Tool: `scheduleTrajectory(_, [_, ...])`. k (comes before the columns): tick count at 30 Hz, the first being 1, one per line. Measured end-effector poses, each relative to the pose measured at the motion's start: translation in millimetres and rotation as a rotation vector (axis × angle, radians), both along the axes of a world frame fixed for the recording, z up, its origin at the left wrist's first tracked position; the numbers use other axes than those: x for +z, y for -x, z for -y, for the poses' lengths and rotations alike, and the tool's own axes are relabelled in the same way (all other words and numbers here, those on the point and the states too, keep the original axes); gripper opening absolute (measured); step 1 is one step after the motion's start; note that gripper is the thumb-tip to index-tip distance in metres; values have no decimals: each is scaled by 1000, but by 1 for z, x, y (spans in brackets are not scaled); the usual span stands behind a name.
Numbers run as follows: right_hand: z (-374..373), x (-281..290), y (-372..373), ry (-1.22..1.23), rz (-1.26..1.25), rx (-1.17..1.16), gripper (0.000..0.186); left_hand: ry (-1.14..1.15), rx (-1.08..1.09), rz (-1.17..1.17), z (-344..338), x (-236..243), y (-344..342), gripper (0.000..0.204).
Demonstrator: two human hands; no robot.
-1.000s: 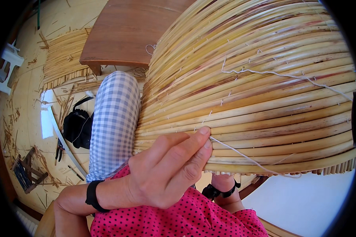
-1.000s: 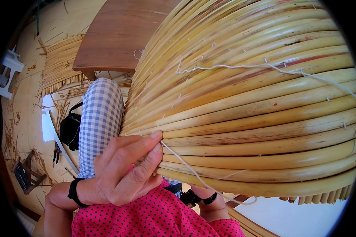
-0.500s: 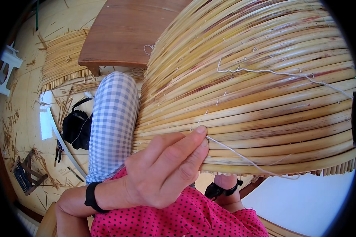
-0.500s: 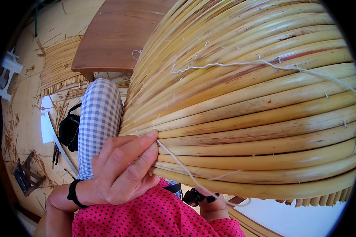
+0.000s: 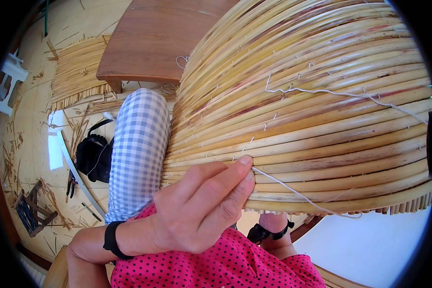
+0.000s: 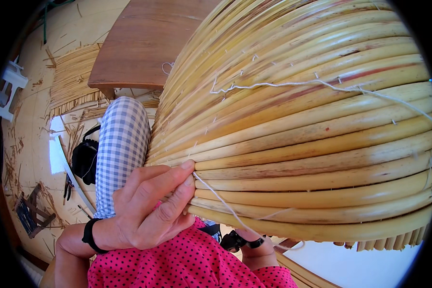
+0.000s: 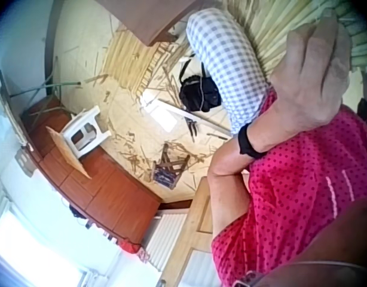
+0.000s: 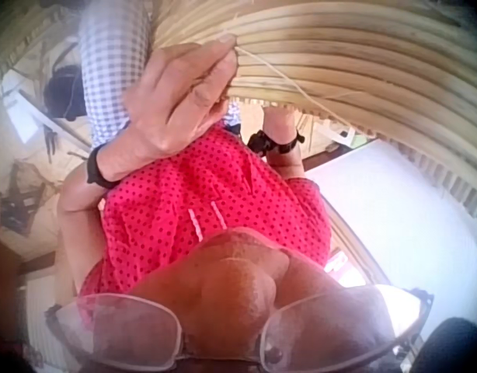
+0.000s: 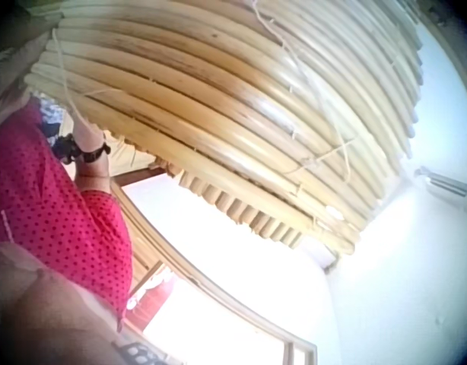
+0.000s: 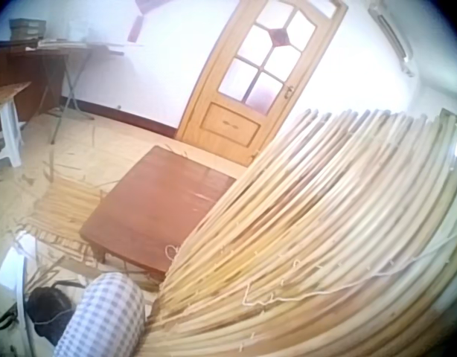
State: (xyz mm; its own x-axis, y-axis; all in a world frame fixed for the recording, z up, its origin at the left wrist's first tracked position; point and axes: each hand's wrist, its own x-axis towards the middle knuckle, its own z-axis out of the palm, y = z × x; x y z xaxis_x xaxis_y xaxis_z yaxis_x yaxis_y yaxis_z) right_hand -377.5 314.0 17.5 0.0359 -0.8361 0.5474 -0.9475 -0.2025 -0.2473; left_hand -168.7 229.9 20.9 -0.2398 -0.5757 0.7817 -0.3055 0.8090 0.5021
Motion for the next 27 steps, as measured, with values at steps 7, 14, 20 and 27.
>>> scheduleTrajectory(7, [-1,8,1,-2,10,-8,62,7,3,-8,-1,0,1,60])
scheduleTrajectory(14, [28,26,-15,-144,235,-103,66,-91,-14,-76,-1,11,-5,59])
scheduleTrajectory(20, [55,36,-64,-223,628,482,78,-313,224,-210,0,36,-31,47])
scheduleTrajectory(27, [76,-8,-124,-42,119,291,67,-771,104,-731,-4,28,-47,54])
